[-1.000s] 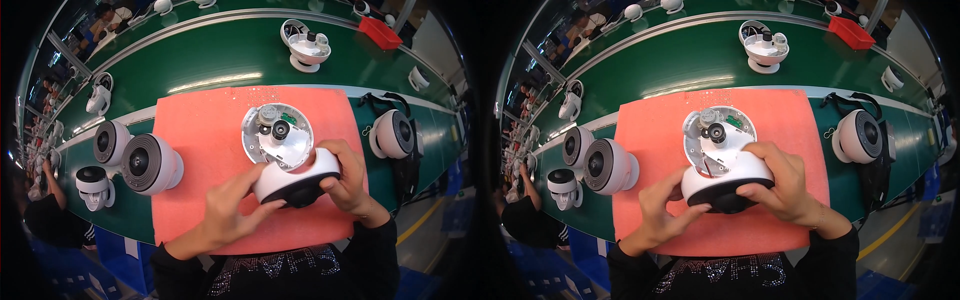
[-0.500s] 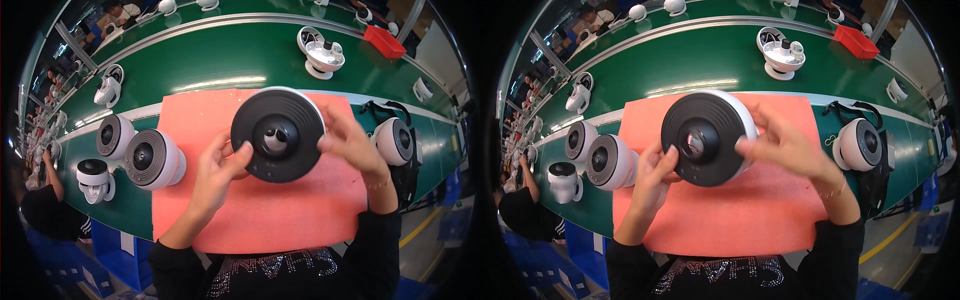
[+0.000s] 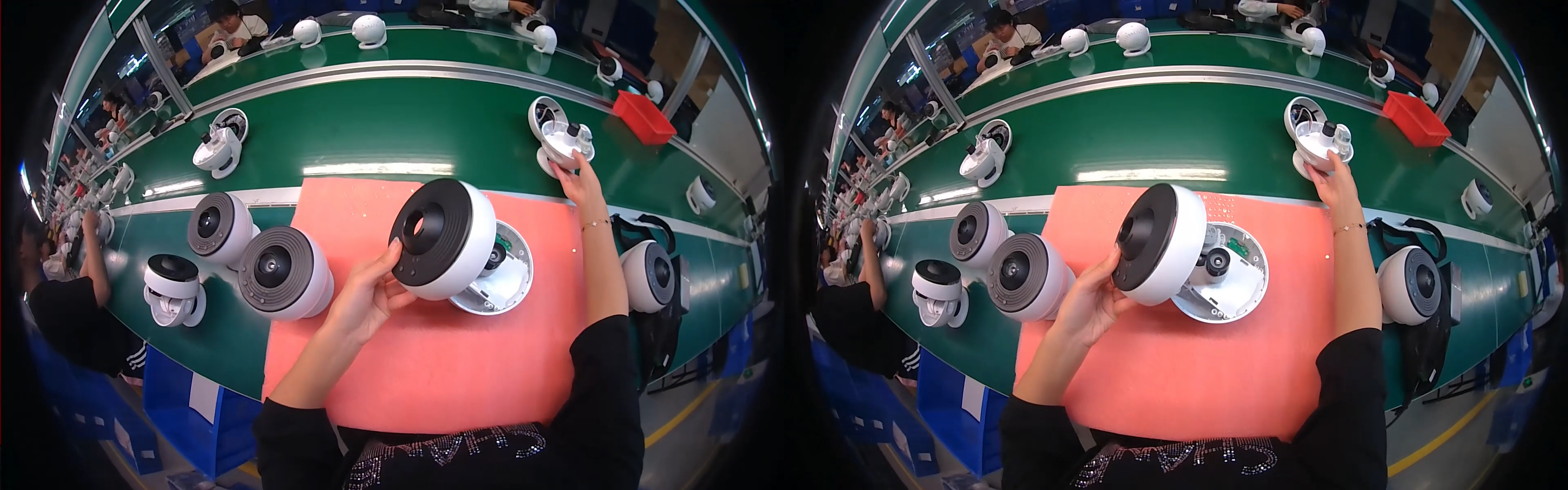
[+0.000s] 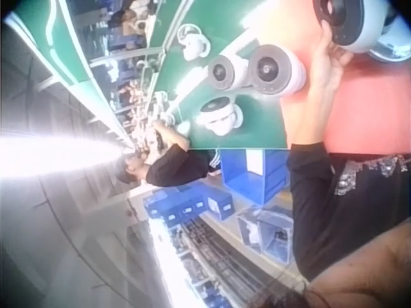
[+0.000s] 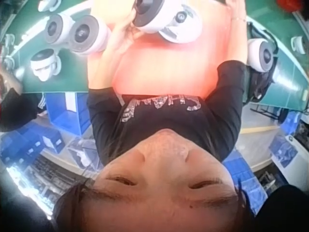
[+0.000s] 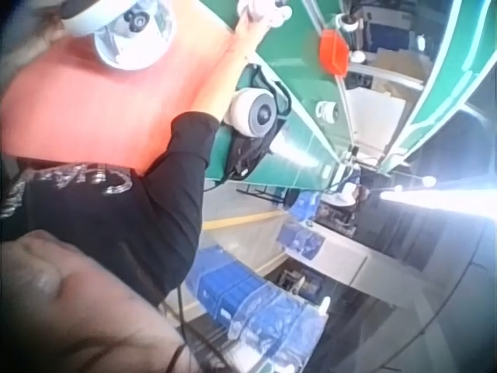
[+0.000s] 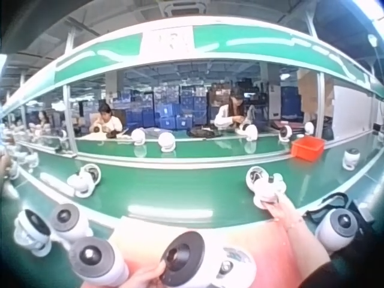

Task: Assembling dome security camera components on a factory production line.

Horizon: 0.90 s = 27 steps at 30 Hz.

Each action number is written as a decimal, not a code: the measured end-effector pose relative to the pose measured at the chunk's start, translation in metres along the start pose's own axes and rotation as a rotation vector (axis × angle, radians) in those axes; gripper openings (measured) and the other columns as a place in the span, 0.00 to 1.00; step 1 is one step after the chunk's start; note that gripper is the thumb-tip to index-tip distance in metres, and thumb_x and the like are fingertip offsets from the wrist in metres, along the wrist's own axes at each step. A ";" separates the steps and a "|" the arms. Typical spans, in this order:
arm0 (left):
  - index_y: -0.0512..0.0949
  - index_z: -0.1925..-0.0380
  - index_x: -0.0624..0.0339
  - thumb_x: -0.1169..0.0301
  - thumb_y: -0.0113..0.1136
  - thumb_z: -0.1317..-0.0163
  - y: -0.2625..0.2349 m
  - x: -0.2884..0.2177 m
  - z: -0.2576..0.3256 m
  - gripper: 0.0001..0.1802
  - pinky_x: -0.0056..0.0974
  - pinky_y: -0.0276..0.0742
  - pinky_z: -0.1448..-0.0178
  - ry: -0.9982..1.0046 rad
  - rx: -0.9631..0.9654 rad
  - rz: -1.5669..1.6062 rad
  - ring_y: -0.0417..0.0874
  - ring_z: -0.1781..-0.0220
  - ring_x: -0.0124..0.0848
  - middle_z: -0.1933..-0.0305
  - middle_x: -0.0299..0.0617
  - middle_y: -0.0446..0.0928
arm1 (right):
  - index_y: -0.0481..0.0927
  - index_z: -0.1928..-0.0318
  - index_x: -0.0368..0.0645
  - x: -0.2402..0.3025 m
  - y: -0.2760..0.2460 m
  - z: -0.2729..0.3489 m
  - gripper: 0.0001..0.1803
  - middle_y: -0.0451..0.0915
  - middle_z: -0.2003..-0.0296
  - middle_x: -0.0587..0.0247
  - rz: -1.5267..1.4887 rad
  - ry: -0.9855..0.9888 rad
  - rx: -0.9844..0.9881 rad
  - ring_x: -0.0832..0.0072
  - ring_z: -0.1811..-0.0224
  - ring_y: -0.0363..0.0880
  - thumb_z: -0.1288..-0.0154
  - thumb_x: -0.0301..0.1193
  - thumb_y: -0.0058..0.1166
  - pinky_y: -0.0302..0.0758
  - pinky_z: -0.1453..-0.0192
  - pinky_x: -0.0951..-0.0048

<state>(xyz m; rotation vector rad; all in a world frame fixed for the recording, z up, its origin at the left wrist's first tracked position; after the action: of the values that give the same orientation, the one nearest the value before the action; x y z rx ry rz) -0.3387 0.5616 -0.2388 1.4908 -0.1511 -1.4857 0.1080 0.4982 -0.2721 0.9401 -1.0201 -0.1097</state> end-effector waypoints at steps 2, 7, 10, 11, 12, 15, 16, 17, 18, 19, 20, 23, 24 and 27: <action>0.74 0.58 0.58 0.57 0.47 0.36 -0.003 -0.001 0.002 0.17 0.30 0.81 0.59 -0.008 0.001 0.000 0.81 0.61 0.26 0.62 0.38 0.77 | 0.53 0.41 0.35 0.006 -0.004 0.000 0.33 0.57 0.45 0.41 0.027 -0.077 0.032 0.48 0.41 0.59 0.43 0.26 0.54 0.68 0.39 0.56; 0.72 0.55 0.58 0.59 0.46 0.35 -0.019 0.000 0.005 0.17 0.28 0.80 0.60 -0.023 -0.005 -0.036 0.80 0.61 0.24 0.62 0.36 0.77 | 0.48 0.44 0.46 0.009 0.020 0.075 0.34 0.50 0.41 0.44 -0.017 -0.120 0.009 0.46 0.38 0.55 0.45 0.20 0.54 0.68 0.42 0.45; 0.69 0.51 0.62 0.62 0.46 0.35 -0.007 -0.012 0.017 0.18 0.28 0.79 0.59 0.098 0.020 -0.276 0.79 0.59 0.23 0.60 0.37 0.76 | 0.48 0.41 0.43 0.007 0.026 0.144 0.32 0.49 0.40 0.45 -0.149 -0.010 0.062 0.48 0.35 0.48 0.42 0.21 0.51 0.63 0.37 0.48; 0.65 0.47 0.65 0.69 0.49 0.37 0.006 -0.015 0.021 0.20 0.28 0.78 0.58 0.208 0.059 -0.273 0.78 0.57 0.25 0.56 0.40 0.74 | 0.49 0.40 0.42 0.006 0.024 0.164 0.32 0.48 0.39 0.46 -0.133 0.003 0.084 0.50 0.35 0.49 0.41 0.22 0.51 0.63 0.36 0.50; 0.64 0.46 0.66 0.71 0.52 0.39 0.016 -0.015 0.027 0.22 0.29 0.78 0.58 0.324 0.096 -0.364 0.78 0.55 0.27 0.55 0.42 0.74 | 0.49 0.40 0.41 0.006 0.024 0.183 0.32 0.48 0.39 0.46 -0.119 0.018 0.114 0.52 0.35 0.49 0.40 0.22 0.50 0.62 0.35 0.52; 0.62 0.46 0.67 0.72 0.65 0.49 0.031 -0.004 0.045 0.31 0.33 0.80 0.56 0.330 0.147 -0.708 0.79 0.54 0.33 0.55 0.47 0.74 | 0.49 0.37 0.48 -0.005 0.013 0.223 0.31 0.52 0.38 0.53 0.016 0.028 0.056 0.58 0.35 0.52 0.38 0.23 0.46 0.61 0.35 0.52; 0.64 0.49 0.68 0.70 0.67 0.51 0.037 0.002 0.047 0.31 0.34 0.80 0.56 0.443 0.203 -0.821 0.80 0.57 0.33 0.57 0.49 0.76 | 0.49 0.37 0.51 -0.006 0.009 0.233 0.30 0.54 0.39 0.57 0.098 -0.006 0.033 0.61 0.36 0.54 0.37 0.23 0.45 0.61 0.34 0.53; 0.66 0.51 0.68 0.71 0.67 0.52 0.042 0.006 0.050 0.29 0.34 0.81 0.57 0.530 0.244 -0.892 0.81 0.59 0.34 0.59 0.49 0.77 | 0.51 0.37 0.48 -0.009 0.013 0.242 0.28 0.55 0.39 0.57 0.200 -0.041 0.050 0.62 0.36 0.55 0.36 0.25 0.45 0.58 0.33 0.55; 0.67 0.52 0.67 0.71 0.67 0.52 0.044 0.010 0.051 0.28 0.34 0.81 0.58 0.550 0.267 -0.918 0.81 0.59 0.34 0.59 0.49 0.77 | 0.53 0.38 0.45 -0.012 0.015 0.248 0.26 0.57 0.40 0.58 0.297 -0.068 0.067 0.63 0.36 0.55 0.34 0.27 0.44 0.56 0.32 0.57; 0.67 0.52 0.67 0.71 0.67 0.52 0.046 0.012 0.052 0.28 0.33 0.81 0.58 0.571 0.288 -0.944 0.81 0.59 0.34 0.60 0.49 0.77 | 0.55 0.38 0.50 -0.012 0.007 0.247 0.26 0.60 0.41 0.59 0.292 -0.061 0.074 0.64 0.37 0.58 0.34 0.30 0.45 0.59 0.34 0.58; 0.67 0.51 0.67 0.71 0.67 0.52 0.044 0.013 0.055 0.28 0.35 0.81 0.56 0.554 0.287 -0.944 0.81 0.58 0.35 0.58 0.50 0.76 | 0.55 0.38 0.50 -0.010 -0.002 0.248 0.26 0.60 0.41 0.59 0.294 -0.060 0.075 0.64 0.37 0.58 0.34 0.30 0.45 0.59 0.34 0.58; 0.65 0.49 0.66 0.71 0.67 0.51 0.034 0.012 0.060 0.30 0.37 0.79 0.54 0.441 0.233 -0.830 0.80 0.56 0.35 0.57 0.51 0.76 | 0.54 0.37 0.48 -0.029 -0.015 0.272 0.26 0.64 0.43 0.59 0.178 0.248 0.116 0.63 0.40 0.63 0.33 0.36 0.43 0.63 0.38 0.61; 0.63 0.46 0.66 0.72 0.66 0.51 0.030 0.011 0.056 0.32 0.38 0.78 0.51 0.365 0.244 -0.783 0.79 0.53 0.36 0.53 0.51 0.74 | 0.54 0.37 0.45 -0.040 -0.003 0.288 0.27 0.65 0.44 0.58 0.276 0.287 0.220 0.63 0.41 0.65 0.33 0.38 0.43 0.63 0.39 0.62; 0.60 0.43 0.67 0.76 0.63 0.48 0.017 0.004 0.057 0.33 0.37 0.77 0.49 0.276 0.246 -0.650 0.76 0.49 0.36 0.49 0.50 0.71 | 0.53 0.37 0.44 -0.072 0.048 0.292 0.27 0.63 0.42 0.56 0.504 0.383 0.296 0.66 0.41 0.65 0.33 0.38 0.41 0.64 0.40 0.65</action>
<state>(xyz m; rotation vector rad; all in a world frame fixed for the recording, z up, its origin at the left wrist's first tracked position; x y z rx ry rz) -0.3754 0.5199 -0.2159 2.0518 0.3645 -1.7798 -0.1715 0.3827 -0.2330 0.8967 -0.8964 0.6348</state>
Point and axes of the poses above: each hand's wrist, its own z-axis away from the middle knuckle, its own y-axis out of the palm, x = y × z, the point moved 4 cm from there along -z, towards the middle knuckle
